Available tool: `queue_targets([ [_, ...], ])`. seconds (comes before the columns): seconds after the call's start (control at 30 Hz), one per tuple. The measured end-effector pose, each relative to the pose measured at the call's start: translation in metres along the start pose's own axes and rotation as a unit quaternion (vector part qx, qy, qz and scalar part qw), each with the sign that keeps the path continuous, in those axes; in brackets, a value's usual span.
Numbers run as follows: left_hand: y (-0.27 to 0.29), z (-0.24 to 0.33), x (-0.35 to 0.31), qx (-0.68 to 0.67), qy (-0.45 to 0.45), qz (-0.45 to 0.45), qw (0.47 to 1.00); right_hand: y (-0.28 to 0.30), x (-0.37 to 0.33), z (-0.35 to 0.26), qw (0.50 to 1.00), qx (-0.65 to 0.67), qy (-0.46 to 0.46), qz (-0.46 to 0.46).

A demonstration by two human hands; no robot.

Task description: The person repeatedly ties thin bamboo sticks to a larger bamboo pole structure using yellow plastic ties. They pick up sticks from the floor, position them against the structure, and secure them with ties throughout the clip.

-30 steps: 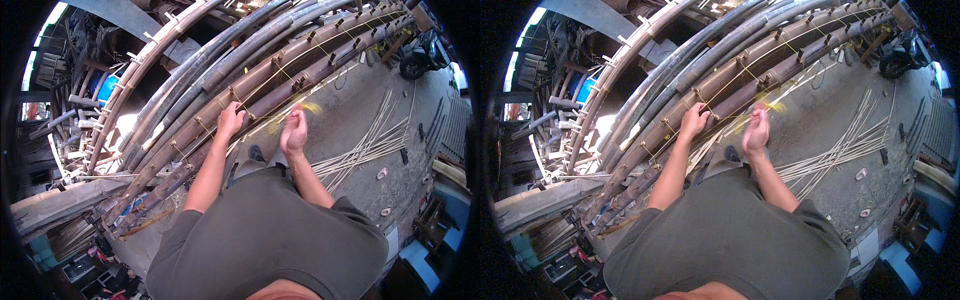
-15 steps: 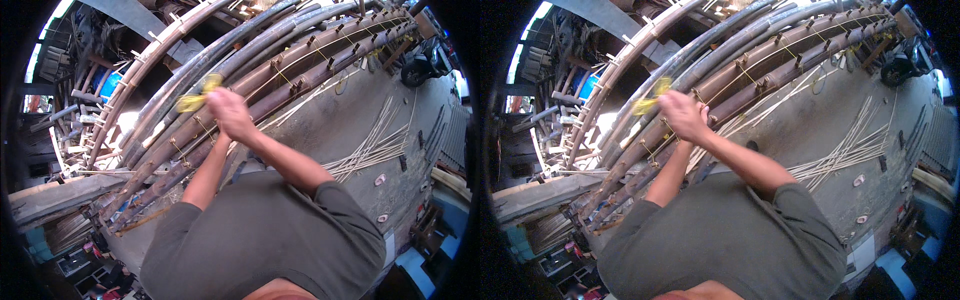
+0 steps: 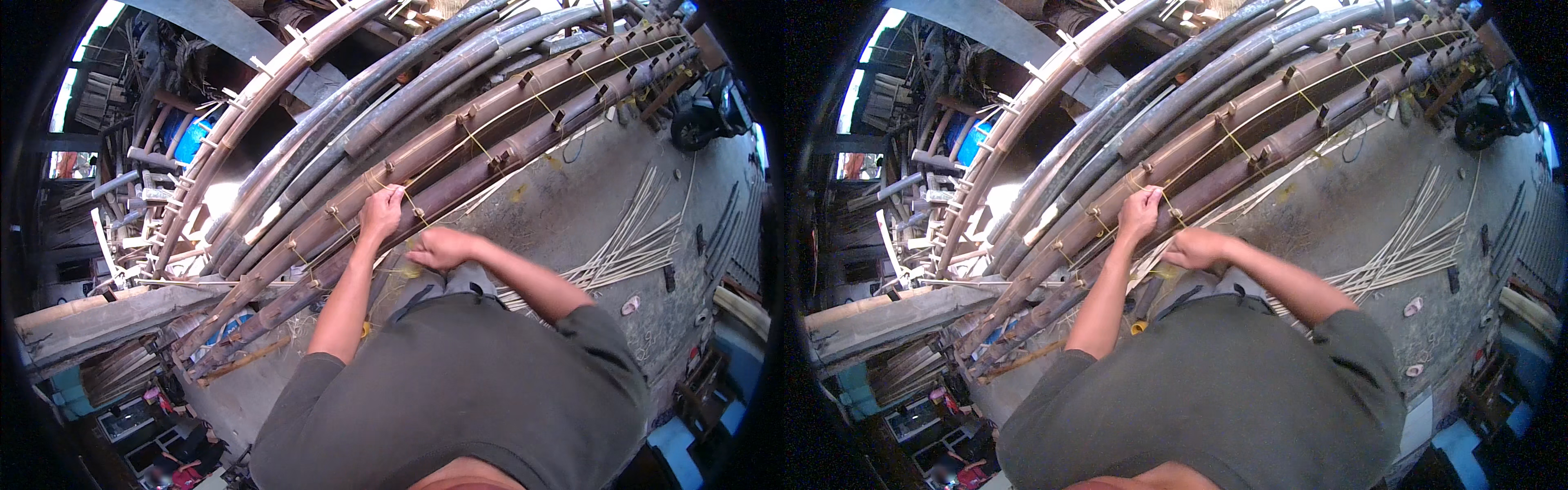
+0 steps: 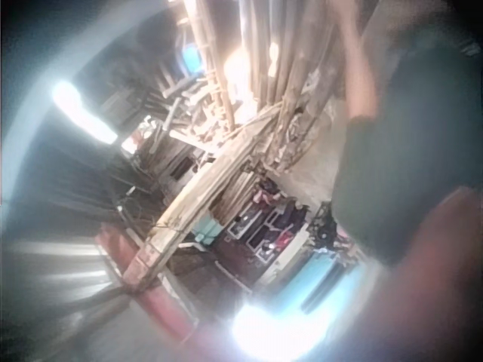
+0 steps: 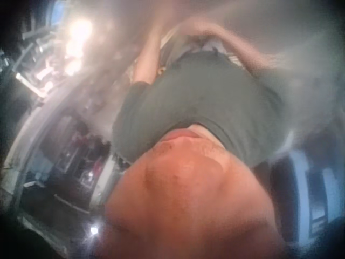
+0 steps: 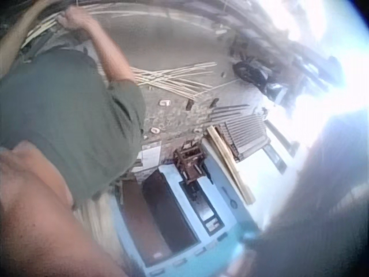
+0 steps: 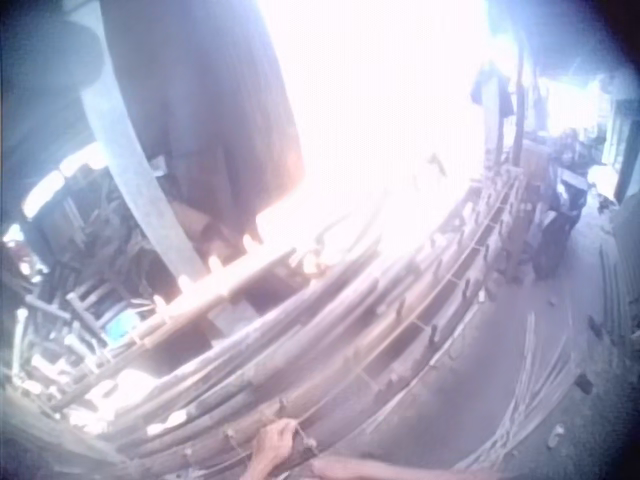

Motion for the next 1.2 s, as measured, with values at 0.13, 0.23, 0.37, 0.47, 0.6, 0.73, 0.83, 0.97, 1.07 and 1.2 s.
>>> queue_targets([
  [0.13,0.002,0.007,0.023,-0.171,-0.131,0.055,0.975,-0.038,0.008,0.031,0.987,0.078,-0.008,0.142],
  [0.23,0.056,0.047,0.064,-0.247,-0.099,0.109,0.958,-0.038,-0.003,0.028,0.988,-0.003,-0.056,0.146],
  [0.37,0.022,0.000,0.137,0.057,-0.032,0.213,0.975,-0.048,-0.016,0.033,0.967,-0.179,0.040,0.179],
  [0.47,0.009,0.009,0.154,0.087,-0.027,0.107,0.990,-0.051,-0.007,0.054,0.951,-0.238,-0.010,0.197],
  [0.6,0.035,-0.052,0.145,0.029,-0.102,0.004,0.994,-0.088,0.015,0.016,0.946,-0.223,-0.022,0.233],
  [0.73,0.103,-0.082,0.036,0.171,-0.038,0.075,0.982,-0.150,0.043,0.038,0.919,0.337,-0.116,0.168],
  [0.83,0.059,-0.160,-0.021,0.148,-0.136,-0.141,0.969,-0.164,0.063,0.025,0.540,0.767,-0.095,0.334],
  [0.97,0.042,-0.120,-0.067,0.066,-0.057,-0.021,0.996,-0.144,0.113,-0.012,0.614,0.488,0.097,0.613],
  [1.07,-0.018,-0.180,-0.052,-0.059,-0.167,0.184,0.967,-0.126,0.189,-0.119,0.808,0.367,0.149,0.437],
  [1.2,0.023,-0.140,-0.059,0.072,-0.059,0.012,0.996,-0.059,0.242,-0.130,0.922,0.209,0.155,0.285],
])
Point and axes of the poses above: each hand's wrist, its own x-axis towards the middle knuckle, its own y-axis out of the back of the hand, z = x × y, the point moved 3 cm from there along x, towards the middle knuckle, and after that the axes turned 15 degrees about x, right-handed, at the moved point
